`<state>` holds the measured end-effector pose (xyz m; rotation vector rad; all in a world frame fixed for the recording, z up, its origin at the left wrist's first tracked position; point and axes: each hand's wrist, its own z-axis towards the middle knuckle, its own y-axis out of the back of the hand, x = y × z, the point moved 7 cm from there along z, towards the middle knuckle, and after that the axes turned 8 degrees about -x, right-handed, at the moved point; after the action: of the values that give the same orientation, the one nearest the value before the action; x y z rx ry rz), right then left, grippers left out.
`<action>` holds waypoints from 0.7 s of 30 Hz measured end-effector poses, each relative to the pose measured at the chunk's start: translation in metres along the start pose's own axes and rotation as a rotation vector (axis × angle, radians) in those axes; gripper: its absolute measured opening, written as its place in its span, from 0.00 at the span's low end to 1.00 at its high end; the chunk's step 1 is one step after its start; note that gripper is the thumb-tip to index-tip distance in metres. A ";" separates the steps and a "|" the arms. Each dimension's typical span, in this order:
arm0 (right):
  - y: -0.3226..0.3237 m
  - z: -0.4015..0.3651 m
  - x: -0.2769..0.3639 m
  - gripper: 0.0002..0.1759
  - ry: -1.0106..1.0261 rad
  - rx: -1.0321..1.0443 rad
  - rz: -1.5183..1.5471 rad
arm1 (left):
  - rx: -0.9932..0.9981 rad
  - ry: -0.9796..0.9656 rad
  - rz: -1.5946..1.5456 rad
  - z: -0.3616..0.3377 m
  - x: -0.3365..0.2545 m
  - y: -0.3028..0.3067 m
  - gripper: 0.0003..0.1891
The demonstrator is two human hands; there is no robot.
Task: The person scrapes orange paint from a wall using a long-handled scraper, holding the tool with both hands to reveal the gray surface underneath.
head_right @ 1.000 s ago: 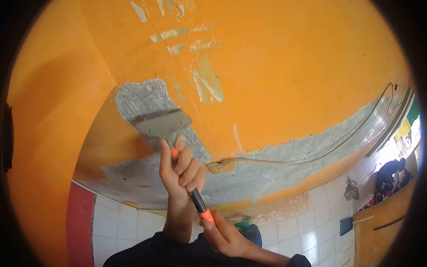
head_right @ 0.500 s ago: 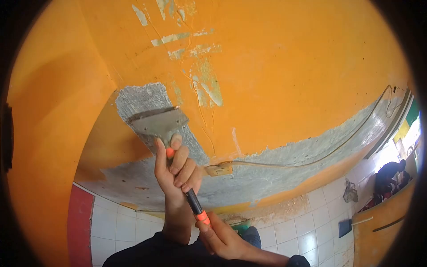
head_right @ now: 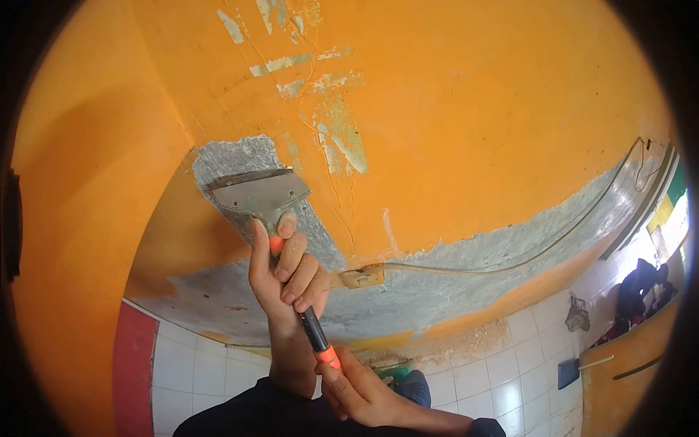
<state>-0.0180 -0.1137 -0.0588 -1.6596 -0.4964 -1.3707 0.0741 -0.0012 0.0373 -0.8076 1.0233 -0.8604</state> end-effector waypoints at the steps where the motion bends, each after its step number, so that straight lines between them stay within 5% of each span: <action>1: 0.002 -0.001 -0.001 0.18 0.006 -0.004 0.020 | 0.002 -0.006 0.002 -0.002 0.001 0.002 0.22; 21: -0.001 0.004 0.021 0.19 -0.021 -0.050 -0.071 | 0.070 -0.031 -0.015 0.009 -0.003 -0.010 0.23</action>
<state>-0.0094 -0.1147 -0.0389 -1.7128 -0.5411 -1.4288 0.0794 -0.0014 0.0499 -0.7684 0.9557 -0.8889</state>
